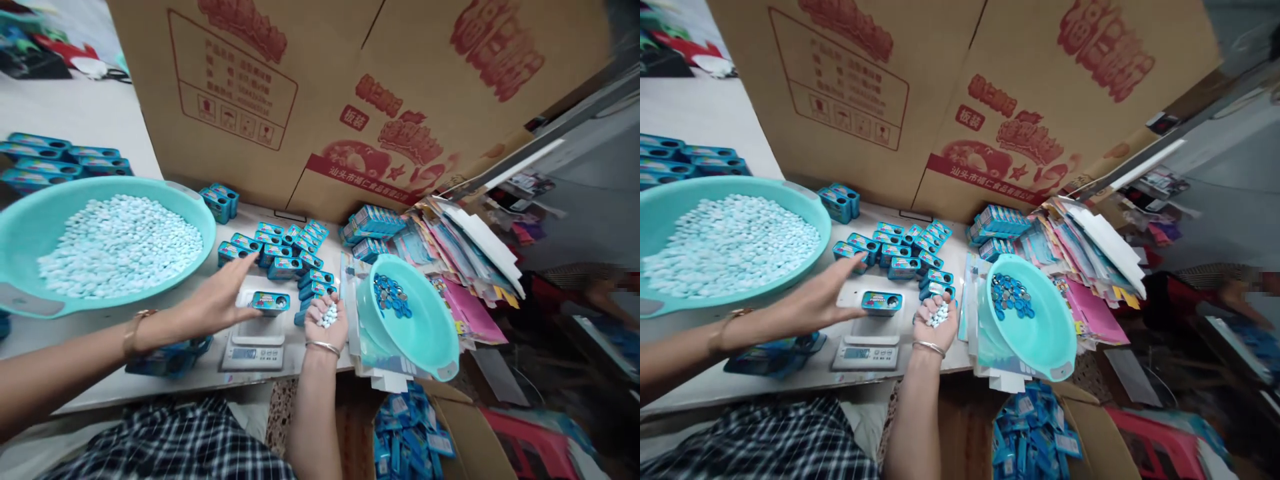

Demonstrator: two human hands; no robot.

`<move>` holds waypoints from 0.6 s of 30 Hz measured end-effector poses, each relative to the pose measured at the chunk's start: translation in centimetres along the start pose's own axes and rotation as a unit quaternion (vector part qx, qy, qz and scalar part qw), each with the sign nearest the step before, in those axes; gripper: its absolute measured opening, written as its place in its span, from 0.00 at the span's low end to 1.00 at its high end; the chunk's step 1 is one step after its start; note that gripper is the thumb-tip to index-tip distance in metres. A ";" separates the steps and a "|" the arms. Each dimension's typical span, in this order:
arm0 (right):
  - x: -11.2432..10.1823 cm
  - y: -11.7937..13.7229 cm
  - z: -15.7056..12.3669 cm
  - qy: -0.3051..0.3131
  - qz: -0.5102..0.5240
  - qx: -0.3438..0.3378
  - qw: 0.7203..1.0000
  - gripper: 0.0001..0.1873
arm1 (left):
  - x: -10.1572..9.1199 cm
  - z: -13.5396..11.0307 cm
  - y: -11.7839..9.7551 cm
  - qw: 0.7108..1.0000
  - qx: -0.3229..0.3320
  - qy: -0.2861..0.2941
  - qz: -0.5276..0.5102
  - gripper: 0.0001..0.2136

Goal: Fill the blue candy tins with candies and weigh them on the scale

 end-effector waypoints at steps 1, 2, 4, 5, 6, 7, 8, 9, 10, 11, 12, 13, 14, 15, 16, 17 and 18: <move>0.2 0.0 0.0 -0.005 0.009 0.006 1.000 0.04 | -1.5 -0.2 0.3 1.000 -0.011 -0.020 -0.015 0.45; 0.4 0.0 0.0 -0.006 0.016 0.012 1.000 0.04 | -2.8 -0.5 0.7 0.999 -0.023 -0.033 -0.032 0.44; 1.1 0.0 0.1 0.001 0.027 0.022 0.999 0.05 | -4.7 -1.2 1.8 0.996 -0.053 -0.030 -0.071 0.39; 1.4 -0.1 0.2 0.007 0.031 0.026 0.999 0.05 | -5.2 -1.6 2.4 0.993 -0.070 -0.013 -0.091 0.37; 1.8 -0.1 0.3 0.011 0.033 0.029 0.999 0.05 | -5.4 -2.1 3.1 0.990 -0.091 0.009 -0.109 0.34; 2.1 -0.2 0.4 0.014 0.033 0.031 0.999 0.06 | -5.4 -2.6 3.7 0.985 -0.112 0.030 -0.124 0.31; 2.3 -0.3 0.6 0.013 0.034 0.033 0.999 0.07 | -5.3 -3.1 4.4 0.981 -0.131 0.047 -0.135 0.30; 2.4 -0.4 0.7 0.009 0.035 0.033 0.999 0.08 | -5.1 -3.6 4.9 0.977 -0.147 0.058 -0.142 0.29; 2.5 -0.6 0.8 0.004 0.039 0.034 0.999 0.08 | -4.8 -4.0 5.3 0.975 -0.156 0.066 -0.145 0.29; 2.6 -0.8 0.9 -0.001 0.043 0.035 0.998 0.09 | -4.6 -4.3 5.6 0.974 -0.160 0.071 -0.146 0.29; 2.7 -1.0 1.0 -0.006 0.048 0.036 0.998 0.09 | -4.4 -4.6 5.7 0.974 -0.159 0.074 -0.146 0.29; 2.7 -1.2 1.1 -0.010 0.054 0.038 0.998 0.09 | -4.2 -4.7 5.7 0.974 -0.156 0.078 -0.145 0.28; 2.8 -1.5 1.2 -0.016 0.062 0.042 0.997 0.09 | -4.0 -4.8 5.6 0.974 -0.154 0.081 -0.144 0.28; 2.9 -1.8 1.2 -0.022 0.071 0.047 0.996 0.08 | -3.9 -4.9 5.4 0.974 -0.154 0.085 -0.144 0.27; 3.1 -2.0 1.3 -0.029 0.079 0.053 0.995 0.08 | -3.8 -5.0 5.3 0.973 -0.156 0.088 -0.145 0.27; 3.4 -2.2 1.3 -0.035 0.088 0.059 0.994 0.08 | -3.7 -5.1 5.2 0.972 -0.158 0.091 -0.148 0.27; 3.7 -2.4 1.4 -0.040 0.095 0.065 0.992 0.08 | -3.5 -5.2 5.2 0.971 -0.159 0.095 -0.151 0.26</move>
Point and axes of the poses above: each hand's wrist, its own z-axis towards the middle knuckle, its own x-axis out of the palm, y = z × x, the point moved 5 cm from there along z, towards the middle knuckle, and after that the axes turned 5 degrees about -x, right-handed, at the moved point
